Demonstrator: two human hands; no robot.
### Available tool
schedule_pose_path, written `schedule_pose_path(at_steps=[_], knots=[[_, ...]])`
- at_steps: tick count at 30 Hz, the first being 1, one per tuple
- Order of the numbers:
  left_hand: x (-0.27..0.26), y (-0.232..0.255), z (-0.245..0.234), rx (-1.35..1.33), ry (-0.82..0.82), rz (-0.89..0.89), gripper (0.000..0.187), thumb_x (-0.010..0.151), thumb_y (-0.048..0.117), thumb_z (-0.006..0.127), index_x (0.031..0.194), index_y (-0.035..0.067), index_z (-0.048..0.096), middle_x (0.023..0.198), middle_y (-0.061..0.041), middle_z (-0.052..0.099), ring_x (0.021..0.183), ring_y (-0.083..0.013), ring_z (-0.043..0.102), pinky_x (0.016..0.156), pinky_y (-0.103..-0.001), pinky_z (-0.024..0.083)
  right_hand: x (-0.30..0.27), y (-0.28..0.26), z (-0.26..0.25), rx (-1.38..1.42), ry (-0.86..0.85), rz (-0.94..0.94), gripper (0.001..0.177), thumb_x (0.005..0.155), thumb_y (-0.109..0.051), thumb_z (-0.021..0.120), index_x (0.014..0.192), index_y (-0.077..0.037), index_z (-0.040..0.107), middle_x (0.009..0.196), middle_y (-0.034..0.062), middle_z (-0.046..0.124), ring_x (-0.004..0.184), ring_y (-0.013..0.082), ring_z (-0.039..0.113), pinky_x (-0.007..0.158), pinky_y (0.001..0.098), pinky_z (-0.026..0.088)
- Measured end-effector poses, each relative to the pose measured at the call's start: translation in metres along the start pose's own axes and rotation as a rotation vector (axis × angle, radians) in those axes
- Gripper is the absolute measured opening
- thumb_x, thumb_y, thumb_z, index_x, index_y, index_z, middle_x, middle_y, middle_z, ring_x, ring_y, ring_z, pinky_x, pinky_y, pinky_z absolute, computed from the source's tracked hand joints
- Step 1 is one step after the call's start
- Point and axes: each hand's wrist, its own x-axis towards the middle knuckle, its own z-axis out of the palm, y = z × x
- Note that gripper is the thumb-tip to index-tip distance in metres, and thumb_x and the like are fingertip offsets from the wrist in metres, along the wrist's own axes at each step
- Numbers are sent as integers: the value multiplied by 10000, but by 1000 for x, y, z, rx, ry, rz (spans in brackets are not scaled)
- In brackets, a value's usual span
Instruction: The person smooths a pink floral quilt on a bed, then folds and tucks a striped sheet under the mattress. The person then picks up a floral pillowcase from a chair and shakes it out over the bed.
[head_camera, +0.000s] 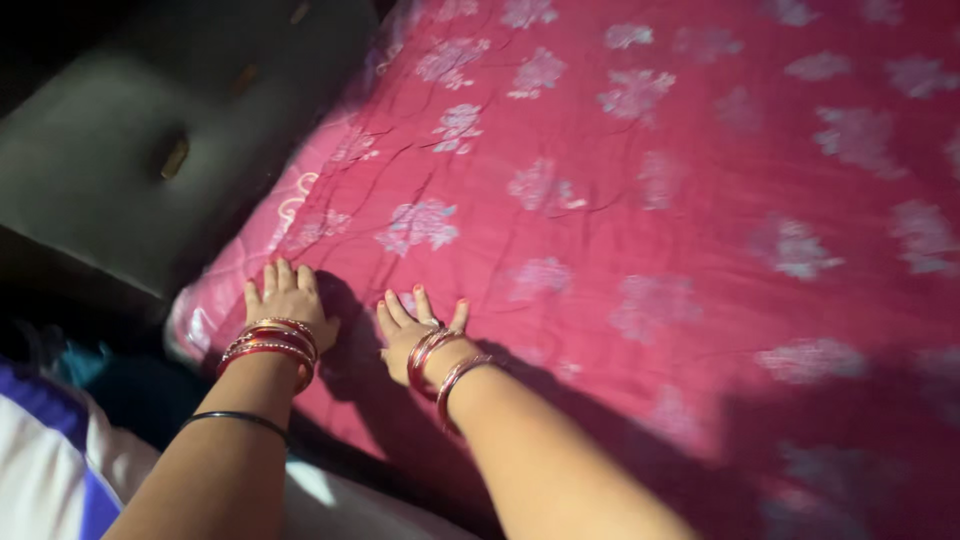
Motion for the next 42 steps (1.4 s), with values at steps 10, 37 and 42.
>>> schedule_pose_path(at_steps=[10, 37, 42], knots=[[96, -59, 14, -336, -52, 123, 1377, 596, 653, 896, 1629, 121, 157, 1688, -168, 133, 1535, -334, 155, 1211, -602, 180, 65, -67, -28, -42, 173, 132, 678, 1015, -459, 439, 1595, -487, 90, 1695, 122, -229, 1493, 544, -261, 1008, 898, -95], [104, -24, 7, -730, 288, 22, 296, 934, 244, 712, 1188, 93, 716, 1033, -274, 713, 961, -465, 682, 800, -575, 542, 209, -29, -30, -196, 702, -60, 526, 916, -144, 551, 1381, -389, 565, 1592, 61, 360, 1527, 279, 258, 1141, 815, 33], [92, -36, -17, -737, 400, 63, 353, 845, 173, 740, 1194, 212, 774, 1033, -255, 723, 972, -439, 695, 837, -545, 552, 228, -43, -28, 50, 968, -21, 343, 945, -165, 615, 1240, -325, 683, 1369, -6, 584, 1356, 221, 521, 1235, 719, 193]])
